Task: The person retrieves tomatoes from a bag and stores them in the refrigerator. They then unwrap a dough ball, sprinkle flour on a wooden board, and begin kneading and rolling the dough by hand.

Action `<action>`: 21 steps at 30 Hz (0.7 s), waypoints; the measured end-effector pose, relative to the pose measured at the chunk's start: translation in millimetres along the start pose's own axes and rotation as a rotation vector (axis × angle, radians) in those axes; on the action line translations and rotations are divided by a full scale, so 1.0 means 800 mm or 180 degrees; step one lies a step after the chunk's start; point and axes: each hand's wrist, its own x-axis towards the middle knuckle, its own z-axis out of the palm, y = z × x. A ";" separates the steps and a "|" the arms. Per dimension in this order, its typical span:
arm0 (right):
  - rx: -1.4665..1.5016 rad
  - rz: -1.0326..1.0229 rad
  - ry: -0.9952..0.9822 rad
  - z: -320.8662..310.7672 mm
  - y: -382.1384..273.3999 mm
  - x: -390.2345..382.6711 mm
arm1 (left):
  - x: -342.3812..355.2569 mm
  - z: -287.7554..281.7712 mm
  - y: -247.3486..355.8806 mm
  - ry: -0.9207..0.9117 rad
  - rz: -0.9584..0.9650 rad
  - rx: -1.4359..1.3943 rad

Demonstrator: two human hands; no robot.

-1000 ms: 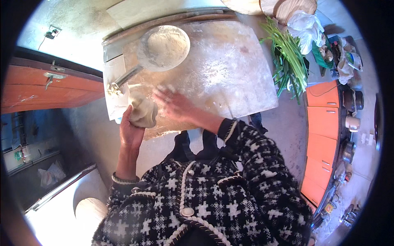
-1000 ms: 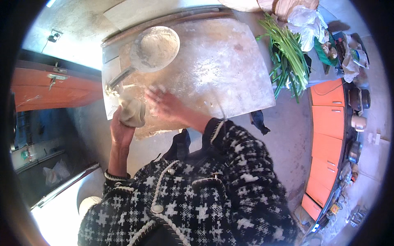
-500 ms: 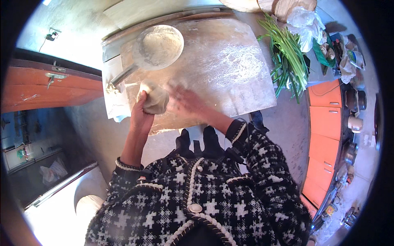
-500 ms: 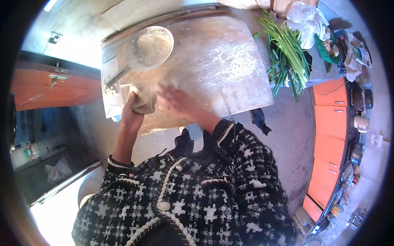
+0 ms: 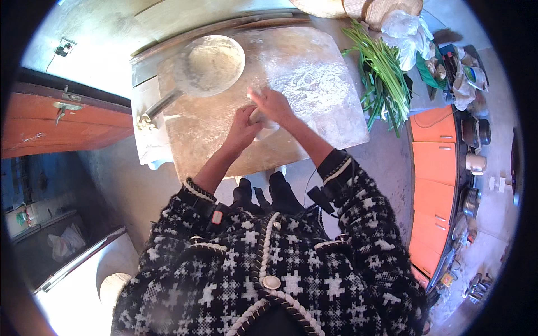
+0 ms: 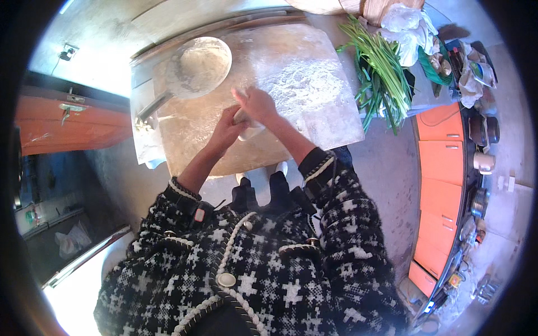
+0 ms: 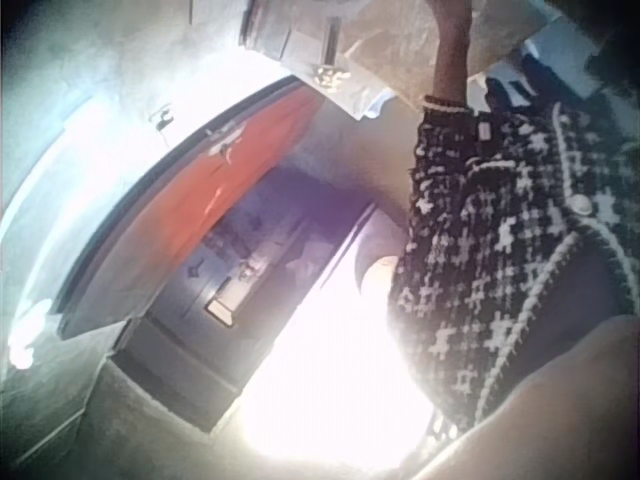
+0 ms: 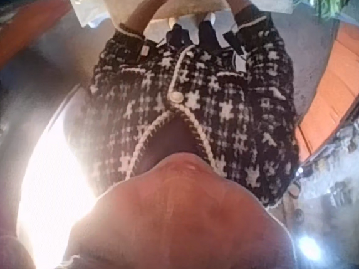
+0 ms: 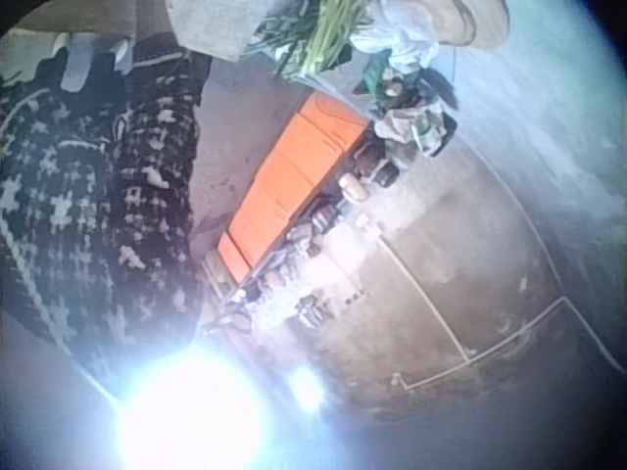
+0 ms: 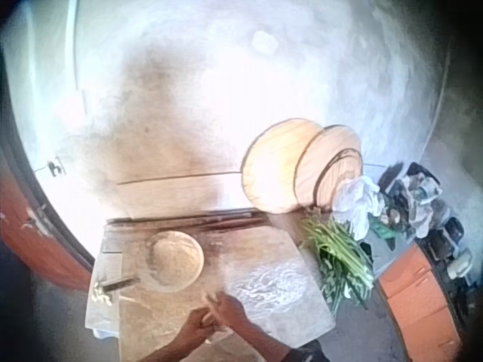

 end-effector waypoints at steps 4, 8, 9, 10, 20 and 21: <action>-0.0739 -0.0969 0.1048 0.033 -0.008 -0.036 | -0.008 -0.028 -0.011 0.0182 0.0400 0.1019; -0.1348 -0.1239 0.1086 0.048 0.006 -0.020 | -0.001 -0.040 -0.015 0.0120 -0.0177 0.0763; -0.1290 -0.1317 0.1214 0.050 0.009 -0.007 | 0.003 -0.040 -0.013 0.0163 -0.0167 0.0880; -0.1236 -0.1403 0.1353 0.051 0.012 0.007 | 0.008 -0.040 -0.011 0.0202 -0.0146 0.0997; -0.0186 -0.0155 -0.0317 0.002 -0.021 0.042 | 0.008 -0.039 -0.007 0.0264 0.0015 0.0364; 0.0248 -0.0045 -0.0607 -0.012 -0.024 0.033 | 0.001 -0.038 -0.009 0.0318 0.0395 0.0654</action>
